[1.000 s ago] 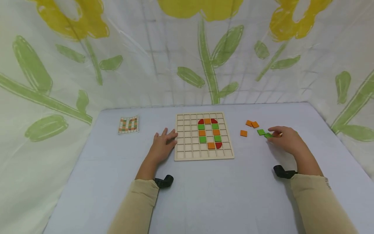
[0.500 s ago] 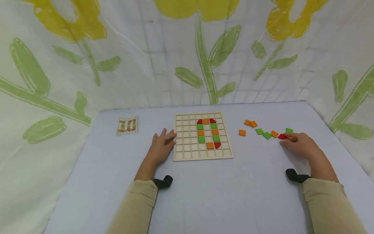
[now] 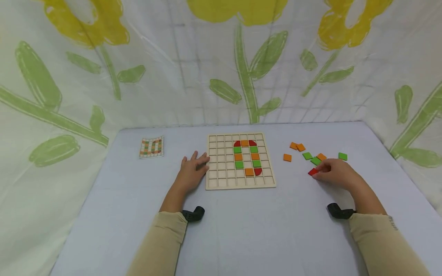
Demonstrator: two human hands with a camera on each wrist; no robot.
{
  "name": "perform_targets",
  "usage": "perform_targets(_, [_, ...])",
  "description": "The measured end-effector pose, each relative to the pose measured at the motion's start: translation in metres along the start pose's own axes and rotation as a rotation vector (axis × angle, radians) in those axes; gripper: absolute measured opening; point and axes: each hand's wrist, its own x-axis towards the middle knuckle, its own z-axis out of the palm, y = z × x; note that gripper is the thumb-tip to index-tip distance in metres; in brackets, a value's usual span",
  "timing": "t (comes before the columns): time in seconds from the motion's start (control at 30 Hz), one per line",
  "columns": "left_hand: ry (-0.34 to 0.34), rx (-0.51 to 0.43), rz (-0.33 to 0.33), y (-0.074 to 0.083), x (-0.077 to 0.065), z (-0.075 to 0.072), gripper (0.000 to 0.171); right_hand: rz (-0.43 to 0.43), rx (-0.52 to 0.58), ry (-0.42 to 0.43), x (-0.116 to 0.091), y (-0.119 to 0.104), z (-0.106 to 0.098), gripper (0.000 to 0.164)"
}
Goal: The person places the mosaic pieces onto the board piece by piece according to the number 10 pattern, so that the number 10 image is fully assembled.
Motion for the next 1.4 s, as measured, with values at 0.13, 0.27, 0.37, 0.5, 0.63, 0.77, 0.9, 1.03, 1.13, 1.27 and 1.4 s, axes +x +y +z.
perform_targets(0.13, [0.003,-0.004,0.008,0.000,0.000,-0.001,0.041,-0.052,0.009,-0.011,0.000,-0.018,0.010,0.017])
perform_targets(0.27, [0.002,-0.015,0.009,-0.002,0.000,-0.001,0.041,-0.119,0.018,-0.015,0.002,-0.038,0.019,0.012])
perform_targets(0.37, [-0.002,-0.023,0.008,-0.002,0.000,-0.001,0.041,-0.153,0.049,-0.014,0.004,-0.054,0.026,0.014])
perform_targets(0.5, [-0.003,-0.027,0.009,-0.002,-0.001,0.000,0.041,-0.210,0.098,-0.022,0.012,-0.077,0.036,0.018])
perform_targets(0.63, [-0.001,-0.024,0.017,-0.001,-0.001,0.000,0.041,-0.306,0.114,-0.036,0.022,-0.102,0.049,0.032])
perform_targets(0.77, [0.005,-0.015,0.021,0.000,-0.001,0.000,0.041,-0.348,0.116,-0.043,0.029,-0.128,0.063,0.027])
perform_targets(0.9, [0.005,-0.009,0.008,0.000,-0.001,0.000,0.041,-0.345,0.107,-0.049,0.035,-0.150,0.078,0.028])
perform_targets(1.03, [0.005,-0.006,0.003,0.001,-0.001,0.001,0.041,-0.366,0.088,-0.065,0.039,-0.166,0.089,0.030])
perform_targets(1.13, [0.012,0.001,0.004,0.002,-0.001,0.001,0.041,-0.392,0.077,-0.072,0.042,-0.174,0.095,0.030])
perform_targets(1.27, [0.016,0.003,-0.001,0.001,-0.001,0.001,0.041,-0.403,0.058,-0.086,0.043,-0.180,0.096,0.029])
perform_targets(1.4, [0.017,-0.003,-0.002,0.000,0.000,0.001,0.040,-0.392,0.046,-0.090,0.043,-0.182,0.095,0.028])
